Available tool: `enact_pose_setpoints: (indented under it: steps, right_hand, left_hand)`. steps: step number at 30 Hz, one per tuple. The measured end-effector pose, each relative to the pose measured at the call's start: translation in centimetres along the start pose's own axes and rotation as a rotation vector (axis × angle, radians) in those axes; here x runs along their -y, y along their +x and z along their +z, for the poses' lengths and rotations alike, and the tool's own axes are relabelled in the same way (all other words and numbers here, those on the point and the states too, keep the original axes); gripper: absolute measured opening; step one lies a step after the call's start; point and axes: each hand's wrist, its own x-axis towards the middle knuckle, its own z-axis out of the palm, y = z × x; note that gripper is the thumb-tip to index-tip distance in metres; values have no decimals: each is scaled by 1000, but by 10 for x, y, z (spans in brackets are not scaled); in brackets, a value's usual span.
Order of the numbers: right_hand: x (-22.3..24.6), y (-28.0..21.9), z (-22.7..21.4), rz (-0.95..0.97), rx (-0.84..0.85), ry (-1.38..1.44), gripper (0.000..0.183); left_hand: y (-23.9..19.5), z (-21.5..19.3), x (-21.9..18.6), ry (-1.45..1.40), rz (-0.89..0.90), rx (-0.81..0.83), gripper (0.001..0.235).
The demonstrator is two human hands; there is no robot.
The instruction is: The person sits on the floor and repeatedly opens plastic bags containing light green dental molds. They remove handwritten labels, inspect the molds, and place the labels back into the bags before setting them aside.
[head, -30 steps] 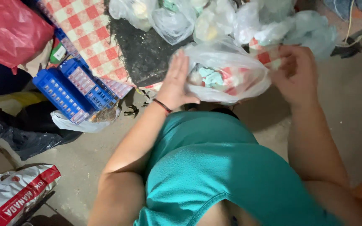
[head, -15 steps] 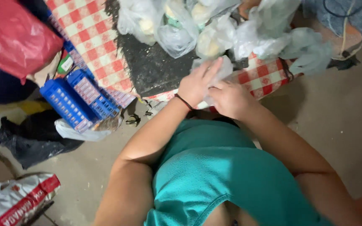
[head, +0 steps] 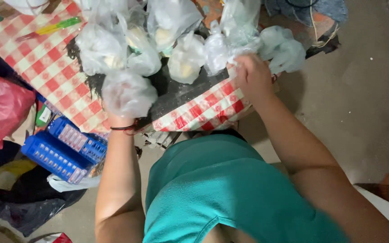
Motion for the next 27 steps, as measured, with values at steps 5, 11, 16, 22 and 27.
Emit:
enact_pose_setpoints:
  steps: [5, 11, 16, 22, 27]
  right_hand:
    - [95, 69, -42, 170, 234, 170, 48]
    - [95, 91, -27, 477, 426, 139, 31]
    - [97, 89, -80, 765, 389, 560, 16]
    - [98, 66, -92, 789, 494, 699, 15]
    - [89, 24, -30, 136, 600, 724, 7]
  left_hand:
    - [-42, 91, -88, 591, -92, -272, 49]
    - [-42, 62, -52, 912, 189, -190, 56]
    - [-80, 49, -91, 409, 110, 16, 93]
    - [-121, 130, -141, 853, 675, -380, 49]
    - [-77, 202, -85, 722, 613, 96, 18]
